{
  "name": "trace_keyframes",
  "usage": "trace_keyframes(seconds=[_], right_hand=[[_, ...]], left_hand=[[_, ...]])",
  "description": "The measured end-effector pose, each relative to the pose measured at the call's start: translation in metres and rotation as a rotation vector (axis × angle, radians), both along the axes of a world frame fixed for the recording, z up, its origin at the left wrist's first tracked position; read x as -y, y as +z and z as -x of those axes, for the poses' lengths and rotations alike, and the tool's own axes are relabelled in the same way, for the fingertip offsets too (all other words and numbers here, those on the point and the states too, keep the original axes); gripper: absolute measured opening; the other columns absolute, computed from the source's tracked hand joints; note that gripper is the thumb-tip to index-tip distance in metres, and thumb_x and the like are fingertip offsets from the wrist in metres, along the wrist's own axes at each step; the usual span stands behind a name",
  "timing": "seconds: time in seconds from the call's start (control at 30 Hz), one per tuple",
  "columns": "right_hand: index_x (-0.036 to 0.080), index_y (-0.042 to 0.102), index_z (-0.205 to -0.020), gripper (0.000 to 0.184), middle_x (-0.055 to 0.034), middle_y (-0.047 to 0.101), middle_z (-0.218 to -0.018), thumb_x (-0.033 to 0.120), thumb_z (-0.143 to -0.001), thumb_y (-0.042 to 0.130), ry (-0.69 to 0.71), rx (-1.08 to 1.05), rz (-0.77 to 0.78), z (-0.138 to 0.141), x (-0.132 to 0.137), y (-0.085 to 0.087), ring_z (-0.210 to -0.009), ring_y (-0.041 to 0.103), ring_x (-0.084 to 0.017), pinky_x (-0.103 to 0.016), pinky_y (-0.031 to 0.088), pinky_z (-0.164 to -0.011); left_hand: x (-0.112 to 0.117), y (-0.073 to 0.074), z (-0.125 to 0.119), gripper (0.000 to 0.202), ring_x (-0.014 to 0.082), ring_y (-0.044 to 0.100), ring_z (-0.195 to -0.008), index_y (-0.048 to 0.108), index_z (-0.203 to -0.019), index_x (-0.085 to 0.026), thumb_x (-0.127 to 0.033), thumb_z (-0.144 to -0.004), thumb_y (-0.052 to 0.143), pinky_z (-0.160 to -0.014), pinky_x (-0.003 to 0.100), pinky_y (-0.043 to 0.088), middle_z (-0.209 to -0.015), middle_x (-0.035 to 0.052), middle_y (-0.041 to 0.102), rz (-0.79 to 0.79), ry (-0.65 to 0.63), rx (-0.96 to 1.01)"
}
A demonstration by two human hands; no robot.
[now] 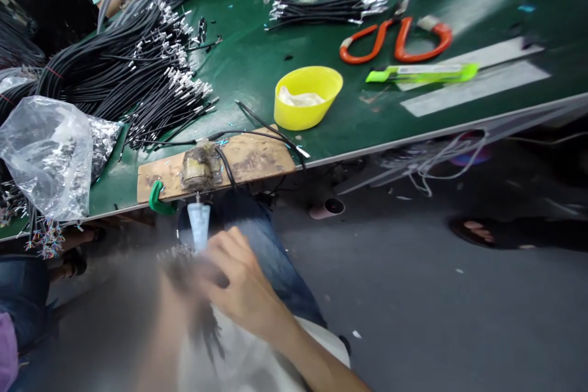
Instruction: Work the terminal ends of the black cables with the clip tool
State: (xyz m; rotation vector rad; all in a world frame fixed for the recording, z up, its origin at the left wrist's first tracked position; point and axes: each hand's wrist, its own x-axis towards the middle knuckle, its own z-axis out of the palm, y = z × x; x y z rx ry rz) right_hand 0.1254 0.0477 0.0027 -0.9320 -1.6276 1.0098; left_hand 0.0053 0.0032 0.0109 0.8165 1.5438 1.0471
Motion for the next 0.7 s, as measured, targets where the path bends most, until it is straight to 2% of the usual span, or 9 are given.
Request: trace_keyframes(seconds=[0.07,0.13,0.27,0.37,0.47,0.53,0.6,0.7], right_hand=[[0.019,0.060,-0.069,0.011,-0.0023,0.055,-0.068,0.012,-0.078,0.057,0.059,0.001,0.000,0.004,-0.001,0.002,-0.068,0.047,-0.017,-0.030,0.038,-0.062],[0.019,0.055,-0.063,0.019,-0.0004,0.050,-0.063,0.012,-0.081,0.051,0.041,-0.048,0.030,0.006,-0.002,0.000,-0.064,0.046,-0.016,-0.029,0.037,-0.061],[0.019,0.050,-0.060,0.022,0.0011,0.045,-0.061,0.013,-0.080,0.051,-0.118,-0.178,0.109,0.013,0.001,-0.007,-0.062,0.043,-0.015,-0.030,0.037,-0.062],[0.019,0.056,-0.064,0.018,-0.0012,0.048,-0.068,0.023,-0.081,0.054,-0.091,-0.394,0.339,0.020,0.007,-0.015,-0.062,0.046,-0.015,-0.029,0.040,-0.057],[0.019,0.057,-0.065,0.024,-0.0002,0.046,-0.066,0.039,-0.077,0.060,0.105,-0.663,0.658,0.023,0.009,-0.022,-0.054,0.046,-0.013,-0.027,0.040,-0.046],[0.019,0.056,-0.064,0.028,0.0018,0.044,-0.060,0.045,-0.075,0.061,0.217,-0.756,0.795,0.021,0.007,-0.024,-0.050,0.045,-0.013,-0.026,0.039,-0.044],[0.018,0.058,-0.067,0.028,0.0018,0.046,-0.059,0.046,-0.074,0.062,0.236,-0.743,0.811,0.016,0.003,-0.025,-0.051,0.045,-0.012,-0.026,0.039,-0.046],[0.018,0.063,-0.074,0.025,-0.0014,0.052,-0.070,0.042,-0.072,0.065,0.184,-0.606,0.635,0.007,-0.004,-0.021,-0.062,0.048,-0.014,-0.027,0.041,-0.056]], left_hand=[[0.000,0.000,0.000,0.013,0.0166,0.060,-0.064,0.072,-0.065,-0.015,-0.027,-0.068,0.068,-0.060,0.025,0.048,-0.066,0.0042,0.067,0.001,0.019,-0.025],[0.000,-0.002,0.000,0.013,0.0179,0.061,-0.066,0.070,-0.066,-0.014,-0.027,-0.065,0.070,-0.063,0.027,0.049,-0.067,0.0048,0.067,-0.002,0.067,-0.065],[0.001,-0.007,0.000,0.020,0.0123,0.051,-0.047,0.065,-0.065,-0.014,-0.032,-0.063,0.072,-0.050,0.025,0.045,-0.051,-0.0001,0.057,-0.010,0.161,-0.052],[0.000,-0.007,0.001,0.030,0.0096,0.043,-0.041,0.061,-0.059,-0.015,-0.043,-0.065,0.070,-0.043,0.024,0.038,-0.044,-0.0023,0.049,0.005,0.125,0.070],[-0.002,-0.003,0.001,0.036,0.0108,0.043,-0.042,0.063,-0.058,-0.016,-0.051,-0.064,0.070,-0.045,0.026,0.037,-0.045,-0.0001,0.050,0.021,0.059,0.128],[-0.003,0.000,0.002,0.038,0.0109,0.042,-0.041,0.064,-0.057,-0.016,-0.054,-0.063,0.069,-0.044,0.026,0.036,-0.045,0.0006,0.049,0.030,0.036,0.143],[-0.004,0.001,0.002,0.040,0.0106,0.041,-0.040,0.064,-0.056,-0.017,-0.056,-0.063,0.068,-0.043,0.027,0.034,-0.043,0.0007,0.047,0.044,0.009,0.147],[-0.003,0.000,0.003,0.042,0.0096,0.039,-0.039,0.063,-0.057,-0.015,-0.056,-0.065,0.066,-0.042,0.026,0.031,-0.041,-0.0003,0.045,0.068,-0.021,0.131]])
